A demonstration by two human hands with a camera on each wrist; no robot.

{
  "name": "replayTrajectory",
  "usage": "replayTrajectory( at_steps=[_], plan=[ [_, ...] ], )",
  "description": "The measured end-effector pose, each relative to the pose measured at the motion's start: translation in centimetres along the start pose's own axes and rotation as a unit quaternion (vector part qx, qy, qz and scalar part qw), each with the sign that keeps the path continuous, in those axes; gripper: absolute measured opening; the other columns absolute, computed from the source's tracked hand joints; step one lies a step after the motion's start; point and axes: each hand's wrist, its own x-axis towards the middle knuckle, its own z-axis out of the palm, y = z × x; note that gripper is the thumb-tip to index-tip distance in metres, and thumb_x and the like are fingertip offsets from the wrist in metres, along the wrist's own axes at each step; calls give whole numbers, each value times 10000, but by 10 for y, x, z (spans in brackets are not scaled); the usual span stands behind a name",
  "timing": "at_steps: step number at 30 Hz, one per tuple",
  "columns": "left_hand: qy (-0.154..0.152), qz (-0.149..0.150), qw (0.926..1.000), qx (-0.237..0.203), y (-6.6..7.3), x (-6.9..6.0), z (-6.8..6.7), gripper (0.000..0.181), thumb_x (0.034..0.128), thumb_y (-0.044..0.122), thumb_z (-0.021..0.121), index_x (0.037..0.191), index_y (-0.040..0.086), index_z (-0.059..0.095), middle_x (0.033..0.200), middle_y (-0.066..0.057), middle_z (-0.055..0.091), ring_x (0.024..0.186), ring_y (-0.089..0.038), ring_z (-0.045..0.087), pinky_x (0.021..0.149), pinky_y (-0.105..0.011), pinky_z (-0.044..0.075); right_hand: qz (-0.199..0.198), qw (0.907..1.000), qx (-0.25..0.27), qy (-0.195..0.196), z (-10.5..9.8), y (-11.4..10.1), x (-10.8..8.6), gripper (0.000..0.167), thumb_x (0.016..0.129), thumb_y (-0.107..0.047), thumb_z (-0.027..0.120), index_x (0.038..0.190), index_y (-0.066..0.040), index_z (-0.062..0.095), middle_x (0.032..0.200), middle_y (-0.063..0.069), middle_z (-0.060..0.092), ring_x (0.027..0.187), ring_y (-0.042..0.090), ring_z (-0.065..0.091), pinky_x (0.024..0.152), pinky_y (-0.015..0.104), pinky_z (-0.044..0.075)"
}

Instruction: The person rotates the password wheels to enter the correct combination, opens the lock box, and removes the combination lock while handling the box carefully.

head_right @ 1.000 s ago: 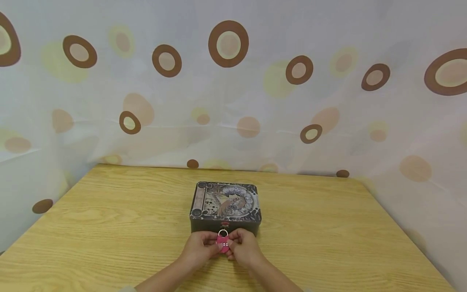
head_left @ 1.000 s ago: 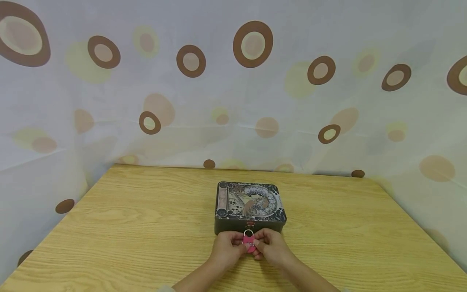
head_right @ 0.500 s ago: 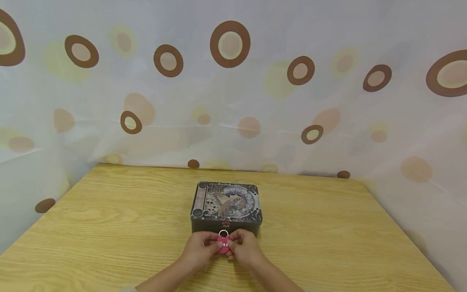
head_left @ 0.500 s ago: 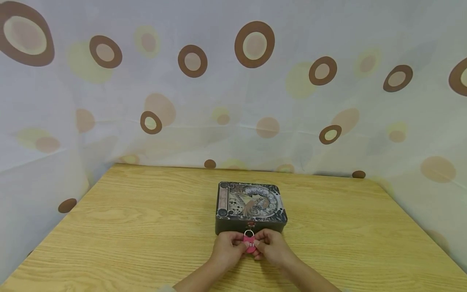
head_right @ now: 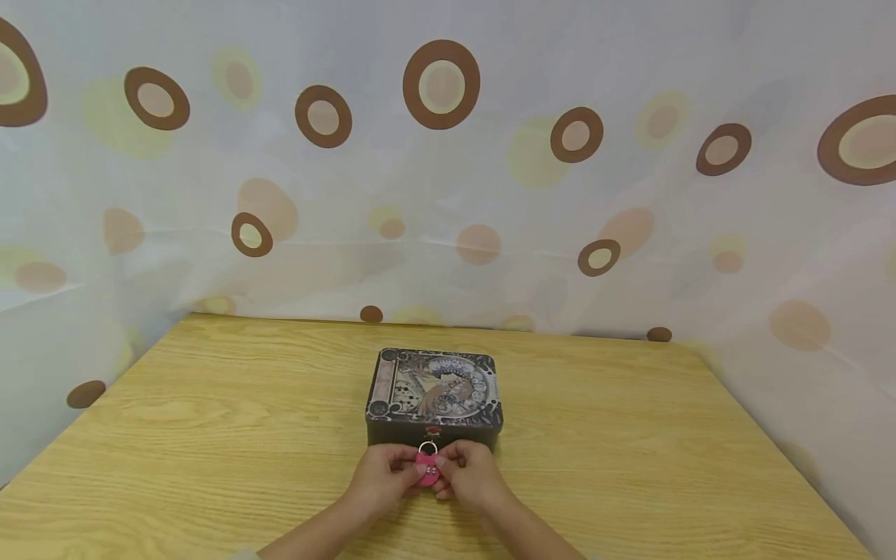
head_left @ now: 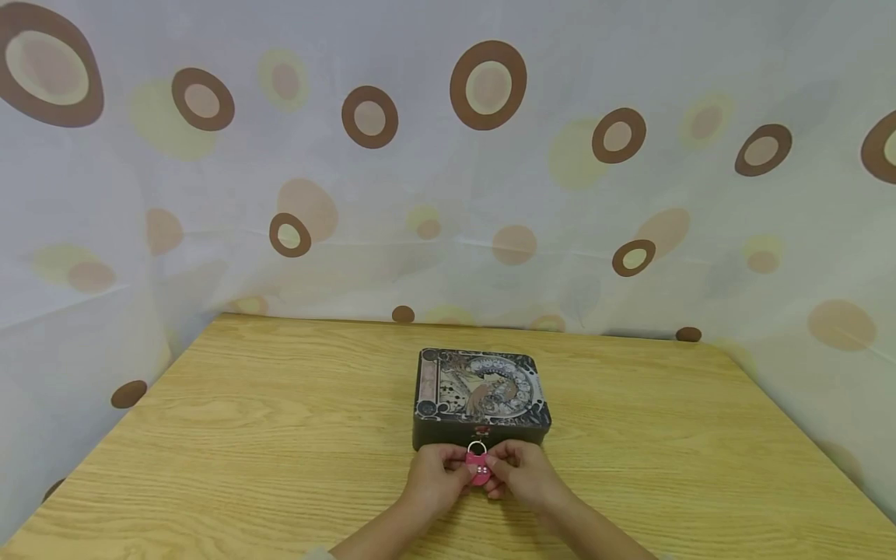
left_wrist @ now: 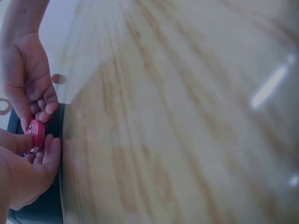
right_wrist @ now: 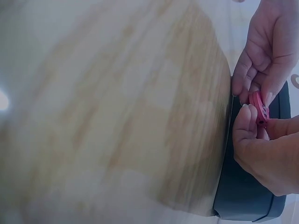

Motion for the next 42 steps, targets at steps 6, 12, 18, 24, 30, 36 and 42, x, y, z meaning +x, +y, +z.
replayTrajectory(
  at_steps=[6,12,18,24,30,36,42],
  plan=[
    [-92,87,9995,277,0,0,-4,186,752,-71,657,924,-141,640,764,-160,663,671,-129,603,578,-232,542,93,10000,-31,9,0,-1,0,163,930,13,465,981,152,534,704,33,581,596,83,550,568,217,533],
    [-157,4,9997,180,2,-1,-5,240,722,-91,685,951,-141,634,793,-173,674,682,-137,618,598,-249,556,46,10000,-47,59,1,0,0,163,925,10,473,978,151,533,699,36,575,601,86,553,571,219,532],
    [-110,114,9997,201,3,-1,-4,241,716,-111,676,950,-144,630,797,-180,667,698,-164,634,604,-245,556,45,9998,-102,190,3,1,2,152,922,10,479,970,144,534,698,40,564,601,88,551,562,221,533],
    [-69,119,9996,250,4,0,-3,237,713,-110,680,942,-143,630,789,-164,657,701,-163,628,607,-247,557,21,9996,-95,278,4,1,2,126,914,34,480,962,143,522,701,45,554,592,90,545,547,214,528],
    [-23,166,9995,275,2,0,-3,220,705,-105,692,917,-131,639,761,-155,657,673,-154,625,583,-239,549,-129,9996,-72,241,4,1,2,114,910,46,479,945,149,514,694,31,547,583,86,537,532,203,519],
    [38,93,9997,206,1,1,-2,209,713,-100,689,914,-136,641,750,-157,656,666,-155,628,581,-249,554,-233,9992,-144,302,5,0,2,106,904,58,482,931,155,515,691,31,555,577,84,537,522,197,513],
    [85,98,9997,229,0,1,-2,192,724,-78,675,906,-134,648,742,-149,658,645,-118,602,553,-226,538,-327,9985,-226,368,6,0,1,98,899,65,487,917,157,515,683,41,556,567,84,534,509,190,506]
  ],
)
